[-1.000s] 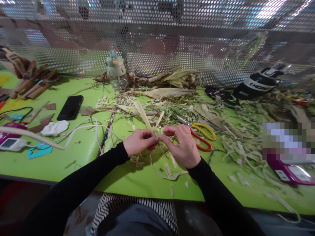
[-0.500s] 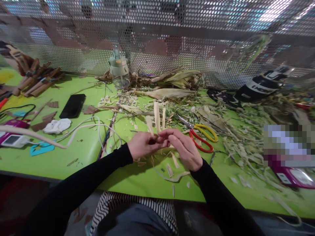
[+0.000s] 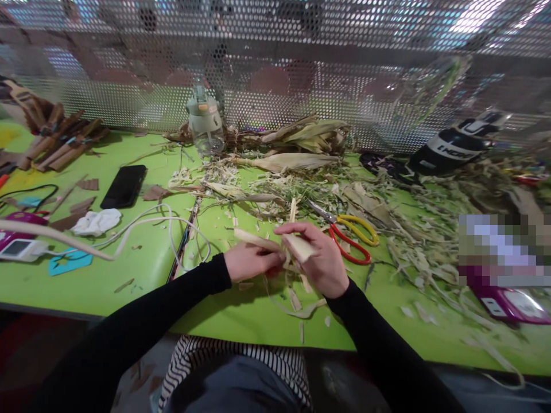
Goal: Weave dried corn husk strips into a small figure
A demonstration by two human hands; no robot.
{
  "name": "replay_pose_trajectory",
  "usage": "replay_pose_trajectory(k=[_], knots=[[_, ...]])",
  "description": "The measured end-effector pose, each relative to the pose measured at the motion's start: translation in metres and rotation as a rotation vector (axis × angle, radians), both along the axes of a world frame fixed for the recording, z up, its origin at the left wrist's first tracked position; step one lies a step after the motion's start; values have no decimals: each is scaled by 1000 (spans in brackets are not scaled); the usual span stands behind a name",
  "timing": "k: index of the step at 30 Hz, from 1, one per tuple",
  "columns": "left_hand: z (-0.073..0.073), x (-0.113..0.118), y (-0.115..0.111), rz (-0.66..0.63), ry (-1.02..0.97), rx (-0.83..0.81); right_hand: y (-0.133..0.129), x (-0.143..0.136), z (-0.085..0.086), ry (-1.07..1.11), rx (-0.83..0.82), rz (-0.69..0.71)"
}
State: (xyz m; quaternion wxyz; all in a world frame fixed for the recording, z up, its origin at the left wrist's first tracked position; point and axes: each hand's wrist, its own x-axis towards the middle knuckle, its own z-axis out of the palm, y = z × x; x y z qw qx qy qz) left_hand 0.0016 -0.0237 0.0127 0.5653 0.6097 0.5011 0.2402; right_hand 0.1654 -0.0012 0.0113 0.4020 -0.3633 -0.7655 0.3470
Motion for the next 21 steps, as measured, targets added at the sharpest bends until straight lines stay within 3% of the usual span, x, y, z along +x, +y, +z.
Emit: replay_pose_trajectory(k=[3,7,11,14,17,21], knots=[[3,2,1,52,-182,-197,-4,0,1,71,-109,74],[1,3,3,53,-352,-332,-5,2,4,-54,62,24],[-6,2,3,33,-393,-390,-2,3,7,-124,294,8],[-8,0,4,72,-420,-441,1,6,10,-208,396,99],[-6,-4,6,85,-477,-485,4,10,13,-312,438,210],[-5,-4,6,89,-450,-437,7,13,15,-311,425,200]])
